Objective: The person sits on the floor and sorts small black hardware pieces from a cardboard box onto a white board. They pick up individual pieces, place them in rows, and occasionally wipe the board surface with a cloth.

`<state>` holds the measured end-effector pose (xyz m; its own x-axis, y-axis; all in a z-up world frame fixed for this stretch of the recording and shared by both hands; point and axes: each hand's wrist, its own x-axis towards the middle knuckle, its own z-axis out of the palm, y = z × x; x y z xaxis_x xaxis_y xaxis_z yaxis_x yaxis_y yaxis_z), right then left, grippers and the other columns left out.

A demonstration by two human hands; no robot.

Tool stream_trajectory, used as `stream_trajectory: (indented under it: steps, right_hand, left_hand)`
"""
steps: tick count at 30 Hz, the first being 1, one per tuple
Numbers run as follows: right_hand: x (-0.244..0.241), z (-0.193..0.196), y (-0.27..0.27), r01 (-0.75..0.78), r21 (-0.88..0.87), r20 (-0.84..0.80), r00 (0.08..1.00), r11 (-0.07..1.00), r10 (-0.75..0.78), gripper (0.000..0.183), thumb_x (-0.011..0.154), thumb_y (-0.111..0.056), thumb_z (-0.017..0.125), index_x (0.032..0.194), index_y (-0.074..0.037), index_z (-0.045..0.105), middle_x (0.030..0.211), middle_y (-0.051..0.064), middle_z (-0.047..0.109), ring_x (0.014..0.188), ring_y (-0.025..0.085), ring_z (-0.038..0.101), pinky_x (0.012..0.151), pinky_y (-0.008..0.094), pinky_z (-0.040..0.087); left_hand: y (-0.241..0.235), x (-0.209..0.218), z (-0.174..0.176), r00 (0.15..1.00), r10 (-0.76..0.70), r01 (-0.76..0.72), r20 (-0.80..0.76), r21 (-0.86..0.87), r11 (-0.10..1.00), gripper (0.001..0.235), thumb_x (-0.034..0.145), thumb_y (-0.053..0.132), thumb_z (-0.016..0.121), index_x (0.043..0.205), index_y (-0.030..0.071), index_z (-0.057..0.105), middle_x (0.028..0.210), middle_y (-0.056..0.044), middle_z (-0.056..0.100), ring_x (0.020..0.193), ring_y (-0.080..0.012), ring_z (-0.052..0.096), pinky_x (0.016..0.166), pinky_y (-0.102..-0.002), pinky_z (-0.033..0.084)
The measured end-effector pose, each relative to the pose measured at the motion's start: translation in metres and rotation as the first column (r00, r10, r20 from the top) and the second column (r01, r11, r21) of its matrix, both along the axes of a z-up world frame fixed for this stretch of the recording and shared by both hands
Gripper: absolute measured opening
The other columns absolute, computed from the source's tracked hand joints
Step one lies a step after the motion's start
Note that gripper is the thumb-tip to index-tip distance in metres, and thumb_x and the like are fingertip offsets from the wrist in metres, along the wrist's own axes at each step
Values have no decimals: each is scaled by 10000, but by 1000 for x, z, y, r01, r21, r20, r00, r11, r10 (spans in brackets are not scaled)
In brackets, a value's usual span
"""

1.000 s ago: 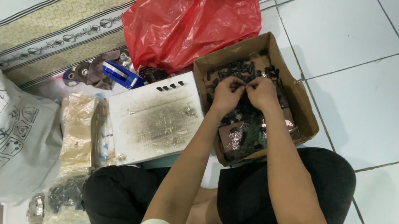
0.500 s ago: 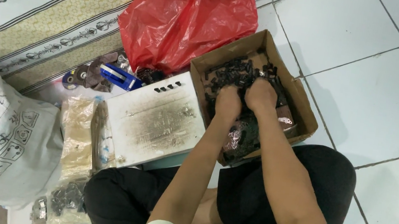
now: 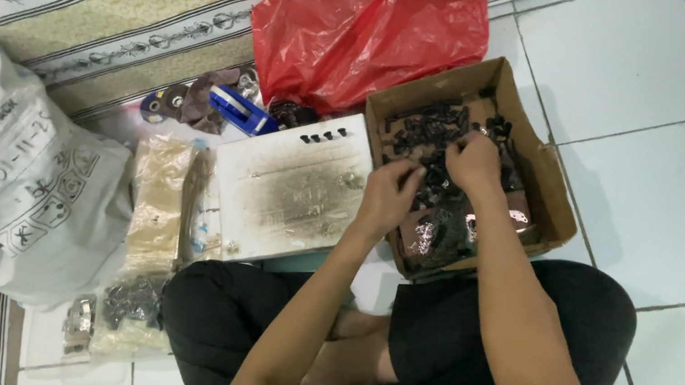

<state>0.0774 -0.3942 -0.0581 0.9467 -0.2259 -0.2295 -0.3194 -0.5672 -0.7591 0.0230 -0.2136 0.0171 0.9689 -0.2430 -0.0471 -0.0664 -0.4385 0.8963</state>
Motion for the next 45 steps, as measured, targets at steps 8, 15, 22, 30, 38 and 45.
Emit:
stream_trajectory:
  steps: [8, 15, 22, 30, 38, 45]
  right_hand:
    - [-42, 80, 59, -173, 186, 96, 983, 967, 157, 295, 1049, -165, 550, 1187, 61, 680, 948, 232, 714, 884, 333, 697, 702, 453, 560]
    - [-71, 53, 127, -383, 232, 288, 905, 894, 313, 151, 1014, -68, 592, 1098, 21, 680, 801, 192, 698, 802, 237, 674, 732, 415, 550]
    - [-92, 66, 195, -353, 251, 390, 889, 901, 240, 127, 1031, -38, 577, 1087, 27, 670, 760, 151, 651, 763, 173, 607, 707, 371, 526]
    - [-84, 84, 230, -392, 148, 473, 835, 908, 283, 96, 1048, -29, 569, 1023, -18, 661, 737, 112, 627, 714, 184, 588, 694, 335, 494]
    - [-86, 102, 235, -418, -42, 503, 776, 908, 381, 83, 1037, 9, 564, 1015, 11, 644, 741, 177, 618, 670, 279, 619, 631, 372, 501]
    - [-85, 103, 234, -453, -119, 420, 783, 883, 459, 98, 1040, -9, 546, 1027, 18, 639, 742, 176, 613, 654, 304, 638, 591, 397, 518]
  left_hand:
    - [133, -49, 0, 940, 239, -322, -242, -406, 855, 267, 961, 81, 719, 1202, -35, 718, 893, -177, 734, 808, -190, 697, 733, -321, 602]
    - [185, -43, -30, 897, 361, -442, -256, -474, 762, 234, 986, 136, 696, 1174, 8, 753, 971, -178, 755, 935, -218, 690, 843, -388, 579]
    - [192, -42, -26, 936, 283, -350, -208, -608, 713, 223, 1009, 183, 697, 1197, 91, 772, 1160, -168, 756, 1153, -250, 669, 1018, -435, 522]
    - [199, -40, -32, 950, 277, -293, -145, -721, 628, 178, 981, 118, 716, 1137, 49, 765, 936, -107, 740, 912, -142, 650, 832, -339, 581]
    - [197, -38, -29, 948, 276, -297, -156, -741, 602, 146, 982, 84, 699, 1100, 30, 768, 894, -131, 741, 858, -175, 694, 792, -340, 594]
    - [203, -37, -25, 945, 303, -309, -120, -626, 716, 123, 967, 163, 753, 1063, 108, 808, 934, -104, 782, 918, -134, 692, 841, -331, 566]
